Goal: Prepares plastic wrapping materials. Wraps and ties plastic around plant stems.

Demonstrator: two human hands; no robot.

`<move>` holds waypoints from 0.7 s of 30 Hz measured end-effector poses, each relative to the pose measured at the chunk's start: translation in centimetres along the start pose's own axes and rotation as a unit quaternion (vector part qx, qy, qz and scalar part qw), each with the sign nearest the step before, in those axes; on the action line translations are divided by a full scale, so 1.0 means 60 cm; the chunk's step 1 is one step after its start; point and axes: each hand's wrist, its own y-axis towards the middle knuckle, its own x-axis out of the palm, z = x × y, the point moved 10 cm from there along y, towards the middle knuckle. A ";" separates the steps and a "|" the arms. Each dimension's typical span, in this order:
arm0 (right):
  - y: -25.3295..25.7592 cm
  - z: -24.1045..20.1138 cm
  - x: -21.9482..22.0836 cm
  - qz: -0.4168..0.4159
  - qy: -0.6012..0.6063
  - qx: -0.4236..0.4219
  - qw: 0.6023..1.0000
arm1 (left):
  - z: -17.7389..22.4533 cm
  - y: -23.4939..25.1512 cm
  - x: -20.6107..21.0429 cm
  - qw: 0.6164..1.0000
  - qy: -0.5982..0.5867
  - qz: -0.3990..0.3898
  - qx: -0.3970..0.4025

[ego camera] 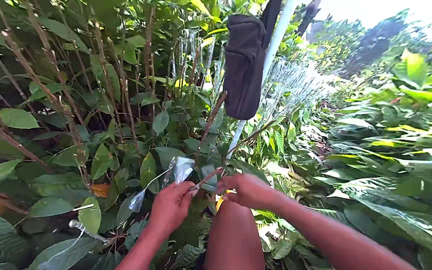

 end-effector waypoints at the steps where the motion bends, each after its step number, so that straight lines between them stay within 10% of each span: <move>1: -0.015 -0.015 0.012 0.022 -0.008 -0.002 1.000 | -0.009 0.001 -0.005 1.000 -0.004 0.012 -0.012; 8: -0.057 -0.132 -0.101 0.024 0.213 -0.137 0.967 | 0.047 0.001 0.058 0.992 0.040 -0.121 0.014; 13: -0.048 -0.086 -0.065 0.064 -0.063 -0.014 0.996 | 0.022 0.006 0.006 0.997 0.025 -0.076 0.013; 17: -0.046 -0.127 -0.101 0.046 0.274 -0.084 0.957 | 0.049 0.003 0.031 0.992 0.021 -0.119 0.024; 21: -0.015 -0.052 -0.087 0.076 -0.001 -0.013 0.997 | 0.022 0.008 0.016 0.992 0.030 -0.126 -0.001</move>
